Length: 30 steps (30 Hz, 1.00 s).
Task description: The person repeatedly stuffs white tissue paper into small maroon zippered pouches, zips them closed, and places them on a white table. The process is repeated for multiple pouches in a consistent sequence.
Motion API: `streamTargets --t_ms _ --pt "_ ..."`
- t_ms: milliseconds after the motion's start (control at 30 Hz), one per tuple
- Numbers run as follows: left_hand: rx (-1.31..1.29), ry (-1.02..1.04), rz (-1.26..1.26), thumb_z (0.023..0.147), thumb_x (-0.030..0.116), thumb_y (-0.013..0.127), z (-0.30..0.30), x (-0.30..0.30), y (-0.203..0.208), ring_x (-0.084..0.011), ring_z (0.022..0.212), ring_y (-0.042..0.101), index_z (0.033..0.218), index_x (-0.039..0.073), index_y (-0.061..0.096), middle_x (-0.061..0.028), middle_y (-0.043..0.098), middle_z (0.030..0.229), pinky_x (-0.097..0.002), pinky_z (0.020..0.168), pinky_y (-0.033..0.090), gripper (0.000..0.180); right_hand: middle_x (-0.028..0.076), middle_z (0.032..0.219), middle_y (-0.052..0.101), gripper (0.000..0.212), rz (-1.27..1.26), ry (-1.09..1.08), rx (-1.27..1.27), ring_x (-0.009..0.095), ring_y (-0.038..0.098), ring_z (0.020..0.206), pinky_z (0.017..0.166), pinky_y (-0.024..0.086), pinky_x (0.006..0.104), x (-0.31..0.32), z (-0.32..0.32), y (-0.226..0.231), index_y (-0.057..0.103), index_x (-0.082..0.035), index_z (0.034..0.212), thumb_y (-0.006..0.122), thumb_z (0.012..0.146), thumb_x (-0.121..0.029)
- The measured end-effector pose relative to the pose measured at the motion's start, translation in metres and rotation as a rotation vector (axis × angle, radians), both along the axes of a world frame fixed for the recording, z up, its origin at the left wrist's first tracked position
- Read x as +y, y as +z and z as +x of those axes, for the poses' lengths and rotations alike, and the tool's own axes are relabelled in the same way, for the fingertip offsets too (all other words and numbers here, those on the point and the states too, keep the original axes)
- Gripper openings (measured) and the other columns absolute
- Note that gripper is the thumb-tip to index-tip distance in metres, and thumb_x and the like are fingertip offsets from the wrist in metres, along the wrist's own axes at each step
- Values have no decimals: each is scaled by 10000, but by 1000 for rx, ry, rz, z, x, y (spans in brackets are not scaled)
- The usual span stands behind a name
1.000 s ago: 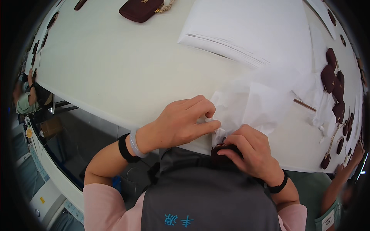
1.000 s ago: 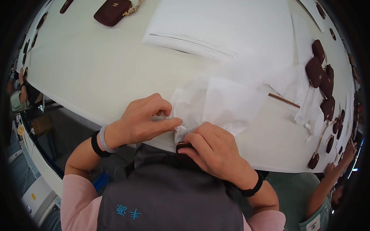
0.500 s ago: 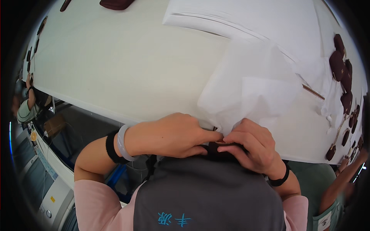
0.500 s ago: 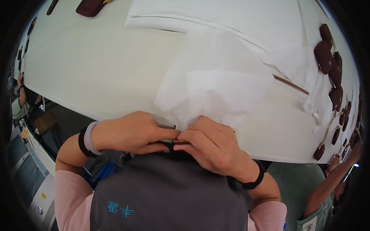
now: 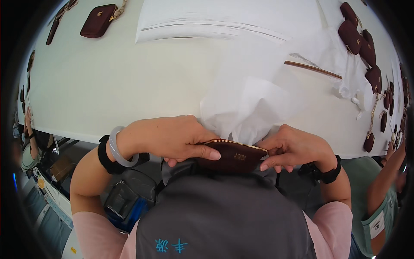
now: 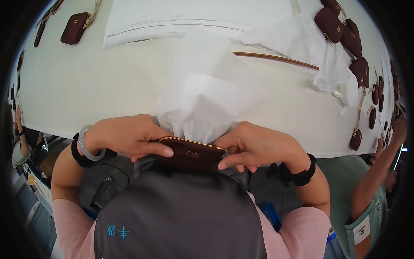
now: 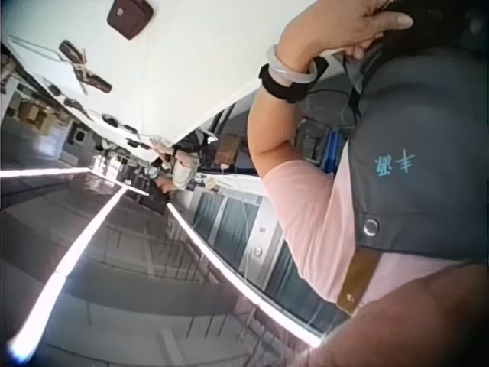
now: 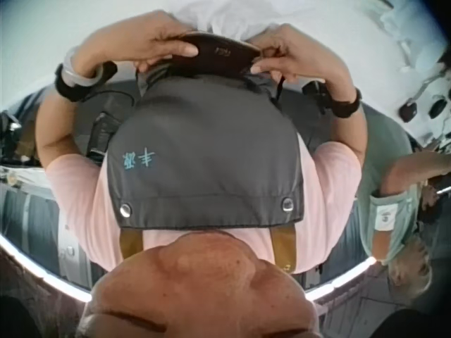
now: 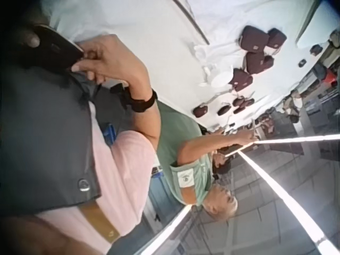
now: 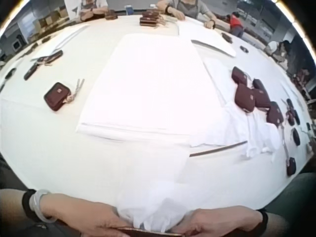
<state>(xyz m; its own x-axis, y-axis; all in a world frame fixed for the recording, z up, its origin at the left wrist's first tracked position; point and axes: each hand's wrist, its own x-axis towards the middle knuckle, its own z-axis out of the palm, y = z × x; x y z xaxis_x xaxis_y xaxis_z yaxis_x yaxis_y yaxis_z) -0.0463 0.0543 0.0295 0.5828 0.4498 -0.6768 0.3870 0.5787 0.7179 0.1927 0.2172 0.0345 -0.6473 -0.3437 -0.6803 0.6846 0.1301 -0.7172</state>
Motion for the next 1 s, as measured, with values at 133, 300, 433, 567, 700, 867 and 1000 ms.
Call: streamTargets --t_ms 133,300,433,567,700,867,1000 --pt "24 16 130 978 447 631 -4 -10 2 -174 555 658 1026 5 684 -76 656 643 -315 566 514 447 32 631 668 265 -18 -136 136 94 591 446 453 467 237 -16 1 -10 707 -58 1161 710 949 -219" --pt "101 111 126 961 195 690 2 -18 14 -162 676 730 994 -7 715 -86 723 737 -293 633 560 207 44 598 648 264 -25 -142 215 127 576 432 445 466 288 -19 8 -5 669 -50 1163 678 959 -217" --pt "114 94 265 979 172 648 -1 -31 7 -173 689 719 1008 28 695 -98 728 785 -295 651 540 155 80 564 641 244 -1 -13 190 159 595 415 394 465 296 -29 5 -3 625 4 1110 632 973 -198" --pt "-34 454 109 986 123 648 11 -43 15 -109 753 527 1021 -7 673 -35 560 786 -282 702 507 137 99 543 631 239 -169 -77 104 162 616 416 359 465 282 -38 15 -12 605 47 1027 616 967 -185" --pt "33 540 225 1011 168 610 27 -58 4 -93 760 529 986 -35 664 3 579 777 -251 669 442 212 95 501 603 258 -113 -65 143 157 568 379 362 433 289 -56 22 -16 598 46 951 615 966 -211" --pt "-1 786 339 1002 135 604 29 -61 -5 -109 736 567 1010 -47 676 -45 634 818 -273 668 458 196 80 465 571 455 163 -46 200 165 507 350 370 406 323 -60 6 -8 590 20 793 566 1007 -380" --pt "-142 1126 378 1023 139 560 13 -20 8 -105 808 641 986 -50 696 -76 720 902 -272 752 513 237 62 451 535 617 -187 -331 121 81 402 329 331 286 267 -26 -16 1 554 -37 642 517 1023 -522"
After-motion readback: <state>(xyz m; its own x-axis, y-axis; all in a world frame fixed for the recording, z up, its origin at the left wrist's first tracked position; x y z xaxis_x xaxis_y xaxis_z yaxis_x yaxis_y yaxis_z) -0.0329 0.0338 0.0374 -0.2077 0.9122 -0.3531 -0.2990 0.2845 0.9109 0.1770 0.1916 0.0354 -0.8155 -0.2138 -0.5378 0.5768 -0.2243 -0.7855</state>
